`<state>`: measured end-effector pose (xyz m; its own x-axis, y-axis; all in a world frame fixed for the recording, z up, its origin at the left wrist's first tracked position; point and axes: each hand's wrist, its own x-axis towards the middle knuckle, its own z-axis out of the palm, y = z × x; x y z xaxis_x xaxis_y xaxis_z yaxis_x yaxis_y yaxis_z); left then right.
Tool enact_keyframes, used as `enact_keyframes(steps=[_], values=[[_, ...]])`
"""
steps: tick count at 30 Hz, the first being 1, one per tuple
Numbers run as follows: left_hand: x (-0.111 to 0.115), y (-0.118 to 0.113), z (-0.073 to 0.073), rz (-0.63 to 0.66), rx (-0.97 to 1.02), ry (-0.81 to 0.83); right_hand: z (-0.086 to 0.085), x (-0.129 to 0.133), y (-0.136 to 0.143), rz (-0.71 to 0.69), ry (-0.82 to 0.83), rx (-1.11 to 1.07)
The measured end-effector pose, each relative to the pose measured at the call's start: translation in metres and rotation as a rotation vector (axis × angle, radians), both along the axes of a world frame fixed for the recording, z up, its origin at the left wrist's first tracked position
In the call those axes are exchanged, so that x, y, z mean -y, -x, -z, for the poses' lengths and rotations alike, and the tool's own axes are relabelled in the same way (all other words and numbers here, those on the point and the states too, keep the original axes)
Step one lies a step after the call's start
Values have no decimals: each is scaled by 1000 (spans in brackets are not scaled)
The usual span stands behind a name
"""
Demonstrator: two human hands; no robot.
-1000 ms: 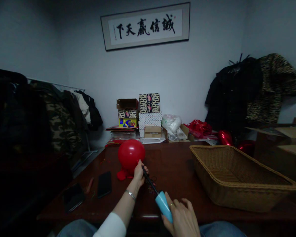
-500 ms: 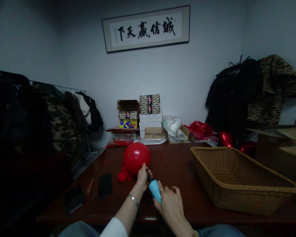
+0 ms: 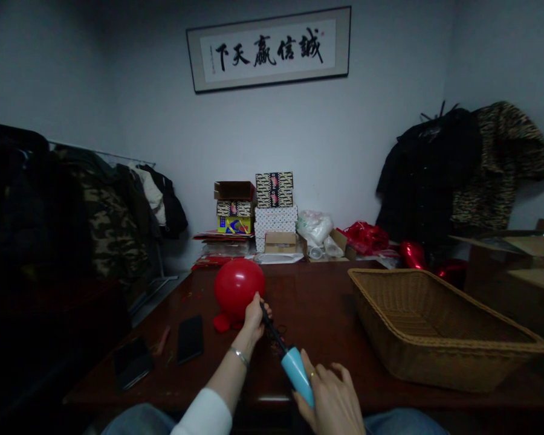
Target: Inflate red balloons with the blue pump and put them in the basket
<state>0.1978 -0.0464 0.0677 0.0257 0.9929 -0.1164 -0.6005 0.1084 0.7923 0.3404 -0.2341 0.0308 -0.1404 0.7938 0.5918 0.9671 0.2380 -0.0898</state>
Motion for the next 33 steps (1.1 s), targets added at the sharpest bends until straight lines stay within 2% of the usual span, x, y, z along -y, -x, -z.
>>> enact_keyframes(steps=[5,10,15,25,29,33], values=[[-4,2,1,-6,8,-5,10,4,-8,-10,-54,33],[-4,2,3,-19,1,3,10,0,-3,-14,-37,16],[-1,3,6,-41,-5,-16,2,-7,7,1,78,-42],[13,-12,18,14,24,14,-22,-38,29,78,193,-8],[12,-12,16,25,48,27,-29,-40,34,92,223,-3],[11,-11,15,45,83,41,-29,-36,36,112,210,10]])
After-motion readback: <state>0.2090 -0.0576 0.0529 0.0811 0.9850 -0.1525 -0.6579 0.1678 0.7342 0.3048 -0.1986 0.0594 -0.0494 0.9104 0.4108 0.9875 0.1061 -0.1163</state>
